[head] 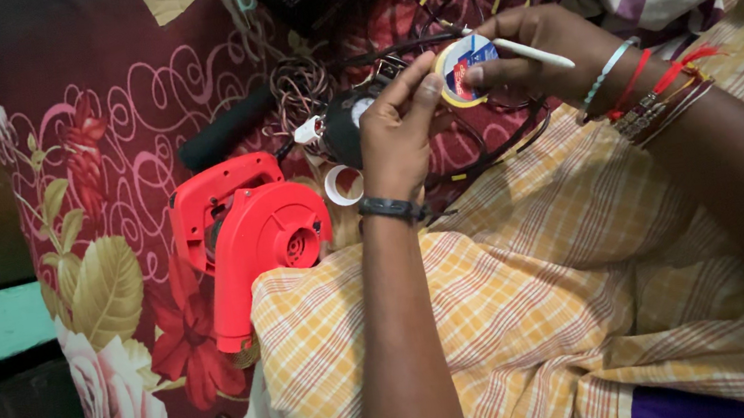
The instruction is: The person sits on a bed and handles a roll of yellow electrical tape and a white stick. They attempt to manipulate the tape roll, peeling and adjusting the tape while holding the stick, amidst a clutter of wires and a red plastic object.
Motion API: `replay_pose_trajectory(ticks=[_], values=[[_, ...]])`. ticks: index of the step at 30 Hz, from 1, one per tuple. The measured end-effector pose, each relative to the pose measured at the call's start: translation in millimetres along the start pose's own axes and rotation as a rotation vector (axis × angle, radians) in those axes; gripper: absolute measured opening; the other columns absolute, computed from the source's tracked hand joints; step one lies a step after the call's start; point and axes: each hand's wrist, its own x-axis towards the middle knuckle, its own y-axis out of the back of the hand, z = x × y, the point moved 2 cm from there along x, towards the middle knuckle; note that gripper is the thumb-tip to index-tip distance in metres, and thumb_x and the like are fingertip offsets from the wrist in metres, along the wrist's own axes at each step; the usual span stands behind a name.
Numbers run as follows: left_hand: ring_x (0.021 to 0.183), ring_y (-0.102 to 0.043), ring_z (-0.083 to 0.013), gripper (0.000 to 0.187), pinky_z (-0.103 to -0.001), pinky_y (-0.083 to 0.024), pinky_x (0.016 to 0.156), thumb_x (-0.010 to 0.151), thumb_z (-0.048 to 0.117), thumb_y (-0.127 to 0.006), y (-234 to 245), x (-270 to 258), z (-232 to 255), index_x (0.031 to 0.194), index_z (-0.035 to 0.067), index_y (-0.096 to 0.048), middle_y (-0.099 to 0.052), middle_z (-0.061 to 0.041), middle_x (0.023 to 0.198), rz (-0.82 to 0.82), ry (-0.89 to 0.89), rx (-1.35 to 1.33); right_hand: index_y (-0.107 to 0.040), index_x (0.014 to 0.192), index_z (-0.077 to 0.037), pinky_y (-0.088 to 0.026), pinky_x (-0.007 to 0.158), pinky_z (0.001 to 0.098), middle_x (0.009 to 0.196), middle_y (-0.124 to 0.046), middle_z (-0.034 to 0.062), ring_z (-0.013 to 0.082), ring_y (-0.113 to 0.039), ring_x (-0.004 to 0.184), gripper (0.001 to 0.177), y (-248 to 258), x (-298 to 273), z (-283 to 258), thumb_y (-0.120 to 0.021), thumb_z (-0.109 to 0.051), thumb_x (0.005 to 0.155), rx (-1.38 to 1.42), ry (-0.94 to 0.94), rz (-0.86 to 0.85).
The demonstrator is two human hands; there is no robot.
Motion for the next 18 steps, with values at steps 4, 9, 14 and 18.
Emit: replay_pose_trajectory(ticks=[4, 9, 14, 18], values=[[0.101, -0.072, -0.0115, 0.039, -0.027, -0.062, 0.089, 0.102, 0.015, -0.068, 3, 3, -7, 0.136, -0.005, -0.065, -0.075, -0.01, 0.119, -0.05, -0.064, -0.107, -0.068, 0.111, -0.003, -0.045, 0.055, 0.0225, 0.078, -0.065, -0.0005, 0.0053, -0.057, 0.066, 0.031, 1, 2, 1, -0.077, -0.027, 0.092, -0.127, 0.014, -0.043], [0.102, -0.07, -0.0183, 0.044, -0.032, -0.059, 0.093, 0.106, 0.017, -0.069, 1, 7, -8, 0.137, -0.013, -0.06, -0.073, -0.019, 0.118, 0.021, 0.02, -0.218, -0.068, 0.112, -0.005, -0.049, 0.058, 0.0212, 0.083, -0.069, -0.0032, 0.0042, -0.061, 0.068, 0.03, -7, -3, -1, -0.072, -0.029, 0.094, 0.009, 0.061, -0.008], [0.124, -0.062, -0.0155, 0.066, -0.031, -0.05, 0.11, 0.098, 0.011, -0.073, -17, -8, 9, 0.156, 0.001, -0.043, -0.063, -0.013, 0.14, -0.175, -0.21, 0.027, -0.065, 0.114, -0.004, -0.052, 0.062, 0.0217, 0.09, -0.067, -0.0017, 0.0044, -0.062, 0.074, 0.031, -14, -7, -2, -0.071, -0.031, 0.099, 0.152, 0.1, 0.035], [0.143, -0.053, -0.0152, 0.062, -0.032, -0.043, 0.123, 0.106, 0.007, -0.069, -13, -7, 14, 0.161, 0.001, -0.041, -0.053, -0.013, 0.159, -0.219, -0.347, 0.272, -0.064, 0.119, -0.006, -0.054, 0.065, 0.0216, 0.096, -0.07, -0.0015, 0.0054, -0.065, 0.078, 0.032, -13, -11, -7, -0.069, -0.03, 0.098, 0.132, 0.081, 0.034]])
